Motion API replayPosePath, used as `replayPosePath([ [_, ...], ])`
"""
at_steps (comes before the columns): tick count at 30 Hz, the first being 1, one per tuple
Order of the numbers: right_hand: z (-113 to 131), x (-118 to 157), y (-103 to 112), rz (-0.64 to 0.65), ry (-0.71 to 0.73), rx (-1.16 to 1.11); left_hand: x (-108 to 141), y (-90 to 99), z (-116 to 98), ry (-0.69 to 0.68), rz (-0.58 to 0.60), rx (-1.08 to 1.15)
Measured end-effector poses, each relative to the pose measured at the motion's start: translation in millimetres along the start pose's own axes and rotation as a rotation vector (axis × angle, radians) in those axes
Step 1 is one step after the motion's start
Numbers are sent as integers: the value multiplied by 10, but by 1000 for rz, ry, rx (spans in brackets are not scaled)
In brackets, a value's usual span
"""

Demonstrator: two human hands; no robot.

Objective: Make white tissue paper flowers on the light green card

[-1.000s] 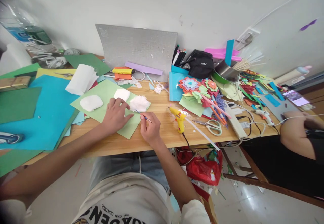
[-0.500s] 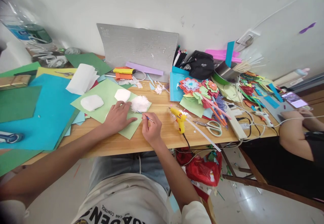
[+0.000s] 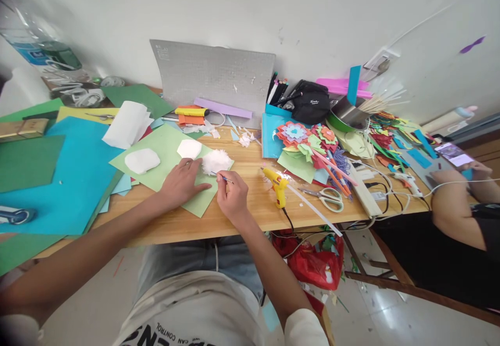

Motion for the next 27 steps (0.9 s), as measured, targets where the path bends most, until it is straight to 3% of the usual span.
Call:
replayPosePath([
  [12, -1, -230, -30, 104, 0, 36, -18, -23, 122, -93, 17, 57],
  [18, 28, -279, 49, 72, -7, 64, -3, -5, 114, -104, 32, 76],
  [27, 13, -224, 49, 77, -16, 42, -104, 103, 81, -103, -212, 257],
])
Point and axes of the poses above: each hand's wrist, its own x-axis away from the middle knuckle, its own y-axis out of the back of the hand, z = x × y, the point moved 6 cm from there along -x, towards the middle knuckle, and after that the axes turned 13 degrees about z, right-handed, at the moved point
